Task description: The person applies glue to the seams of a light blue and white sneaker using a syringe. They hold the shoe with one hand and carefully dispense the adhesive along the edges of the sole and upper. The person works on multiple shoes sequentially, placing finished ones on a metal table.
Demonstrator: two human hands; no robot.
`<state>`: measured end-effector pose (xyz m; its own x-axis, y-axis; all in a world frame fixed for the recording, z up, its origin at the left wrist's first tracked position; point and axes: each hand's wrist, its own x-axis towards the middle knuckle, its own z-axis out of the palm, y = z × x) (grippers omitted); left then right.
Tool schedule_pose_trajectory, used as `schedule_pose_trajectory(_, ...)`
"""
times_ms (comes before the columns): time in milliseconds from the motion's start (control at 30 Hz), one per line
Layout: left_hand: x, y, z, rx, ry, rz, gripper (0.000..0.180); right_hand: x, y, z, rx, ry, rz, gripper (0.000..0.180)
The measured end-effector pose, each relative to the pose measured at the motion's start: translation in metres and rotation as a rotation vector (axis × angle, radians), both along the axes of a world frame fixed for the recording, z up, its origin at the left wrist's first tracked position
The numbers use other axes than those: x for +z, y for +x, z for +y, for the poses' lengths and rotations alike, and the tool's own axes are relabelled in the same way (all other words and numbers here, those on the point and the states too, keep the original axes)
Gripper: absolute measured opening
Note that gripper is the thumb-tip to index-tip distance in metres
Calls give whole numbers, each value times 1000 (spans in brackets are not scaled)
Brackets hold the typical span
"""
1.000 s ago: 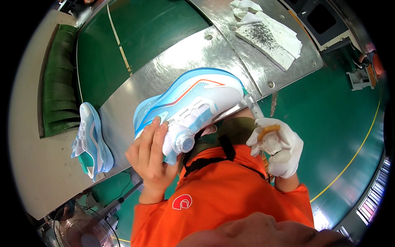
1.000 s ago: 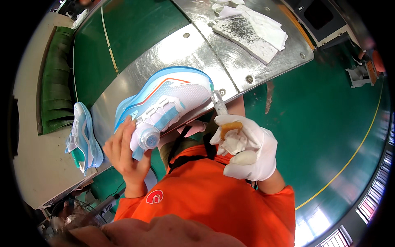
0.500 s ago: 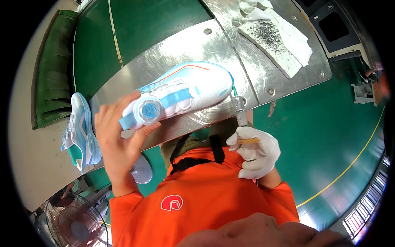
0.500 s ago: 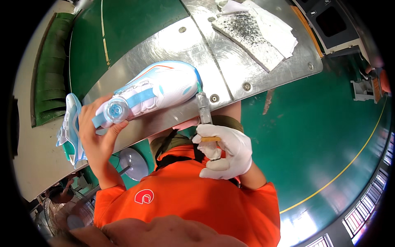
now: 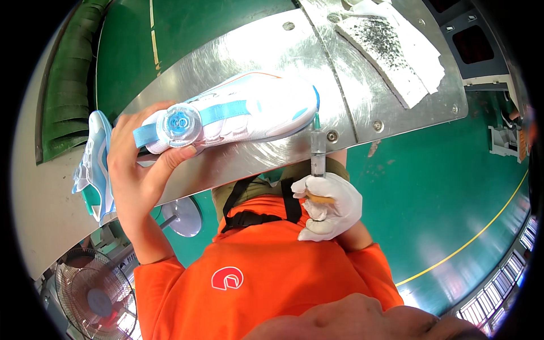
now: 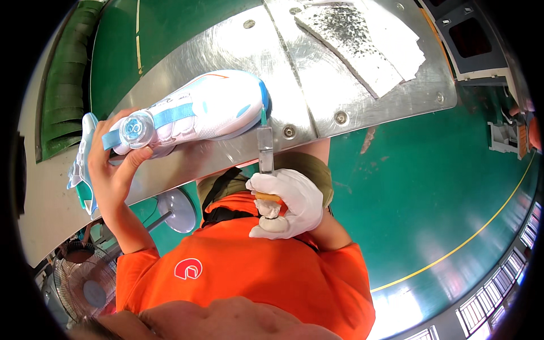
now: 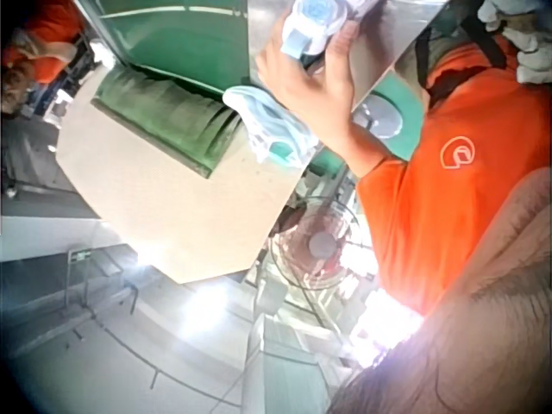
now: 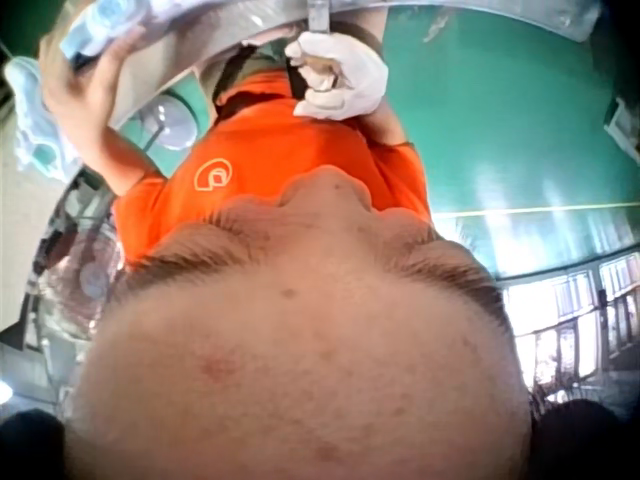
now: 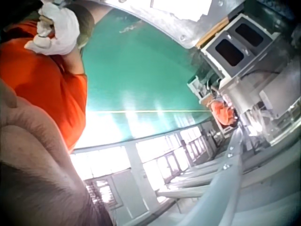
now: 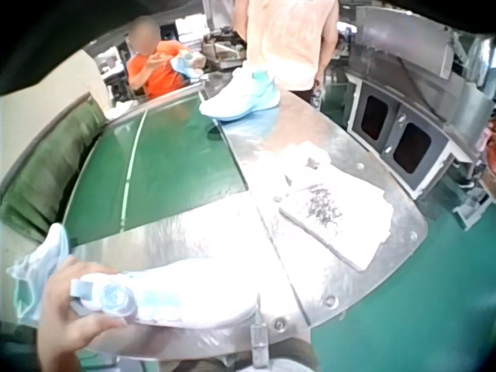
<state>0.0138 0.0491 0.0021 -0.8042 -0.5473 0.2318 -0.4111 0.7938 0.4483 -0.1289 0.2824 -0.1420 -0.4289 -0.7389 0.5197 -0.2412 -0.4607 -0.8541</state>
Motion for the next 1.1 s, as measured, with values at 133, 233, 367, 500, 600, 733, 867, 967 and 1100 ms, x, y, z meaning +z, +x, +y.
schedule_pose_trajectory(133,-2,1,-1,-8,-10,-1,50,-2,4,2,-18,35,-13,64)
schedule_pose_trajectory(233,0,4,1,-15,-33,-4,48,-3,6,4,3,41,-57,63)
schedule_pose_trajectory(367,-4,15,11,-97,-265,0,47,-21,-2,40,120,111,-202,74)
schedule_pose_trajectory(500,-23,42,46,-49,-471,-18,46,13,-7,25,-258,-141,-455,59)
schedule_pose_trajectory(600,-36,60,70,12,-533,6,43,32,-21,11,-360,-47,-426,67)
schedule_pose_trajectory(733,-39,58,77,-17,-555,19,43,39,-32,-13,-246,-179,-242,79)
schedule_pose_trajectory(867,-36,61,75,-30,-542,23,44,42,-22,-28,-282,-111,-268,74)
schedule_pose_trajectory(967,-34,58,74,-31,-531,36,46,35,-21,-31,-313,-80,-168,70)
schedule_pose_trajectory(1100,-33,57,71,-30,-533,26,48,38,-25,-31,-422,-39,-38,70)
